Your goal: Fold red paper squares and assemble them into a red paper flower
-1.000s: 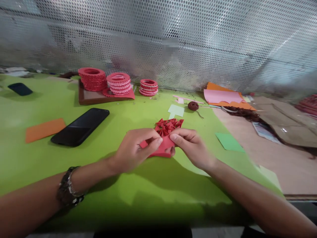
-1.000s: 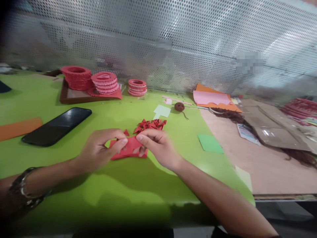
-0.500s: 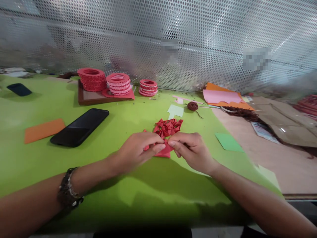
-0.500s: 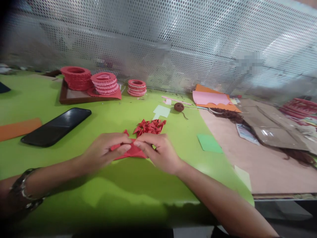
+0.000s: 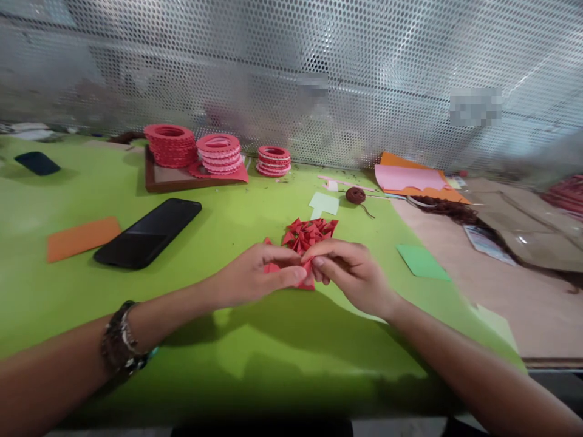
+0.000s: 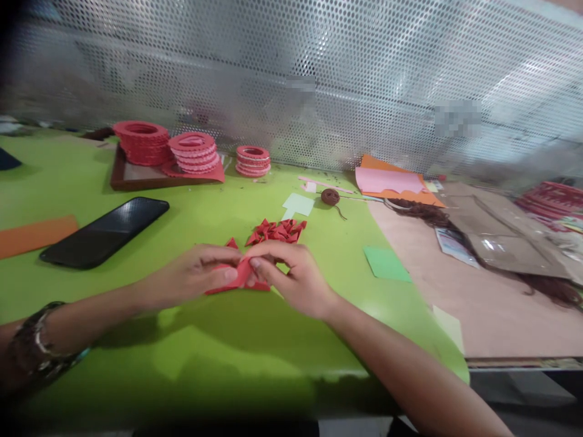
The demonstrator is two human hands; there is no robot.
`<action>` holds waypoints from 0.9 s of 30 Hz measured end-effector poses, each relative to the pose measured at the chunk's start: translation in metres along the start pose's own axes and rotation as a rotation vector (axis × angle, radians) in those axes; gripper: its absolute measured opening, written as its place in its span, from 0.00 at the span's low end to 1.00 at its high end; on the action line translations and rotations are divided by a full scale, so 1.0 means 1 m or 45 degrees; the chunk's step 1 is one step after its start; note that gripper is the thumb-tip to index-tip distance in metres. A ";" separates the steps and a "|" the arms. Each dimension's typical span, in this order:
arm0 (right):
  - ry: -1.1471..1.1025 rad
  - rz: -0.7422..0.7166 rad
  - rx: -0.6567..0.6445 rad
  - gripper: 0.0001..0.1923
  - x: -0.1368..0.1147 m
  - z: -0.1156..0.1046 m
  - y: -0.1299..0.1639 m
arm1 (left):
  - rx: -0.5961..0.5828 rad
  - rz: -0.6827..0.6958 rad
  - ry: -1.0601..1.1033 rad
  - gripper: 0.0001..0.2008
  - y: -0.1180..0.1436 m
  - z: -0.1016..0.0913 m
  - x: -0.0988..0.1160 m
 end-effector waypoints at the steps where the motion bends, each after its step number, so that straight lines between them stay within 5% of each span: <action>1: 0.035 -0.008 0.020 0.06 -0.002 -0.001 0.000 | -0.016 -0.046 0.060 0.08 -0.001 0.002 -0.004; 3: 0.179 -0.067 0.072 0.05 -0.008 -0.004 0.000 | 0.037 -0.118 0.119 0.08 -0.001 -0.001 -0.011; 8: 0.649 -0.336 0.079 0.23 -0.031 0.005 0.002 | 0.121 -0.117 0.261 0.09 -0.001 -0.005 -0.016; 17: 0.795 -0.451 0.081 0.19 -0.041 0.003 0.008 | 0.188 -0.189 0.419 0.04 0.000 -0.010 -0.019; 27: 0.890 -0.604 0.088 0.09 -0.049 0.003 0.016 | 0.094 -0.376 1.030 0.05 0.002 0.009 -0.036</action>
Point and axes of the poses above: each hand's wrist, its own y-axis away from the middle knuckle, its own z-axis out of the palm, x = y × z, the point moved 10 cm from there along -y, towards the middle knuckle, and after that the axes turned 3 degrees about -y, right-handed, at the moved point
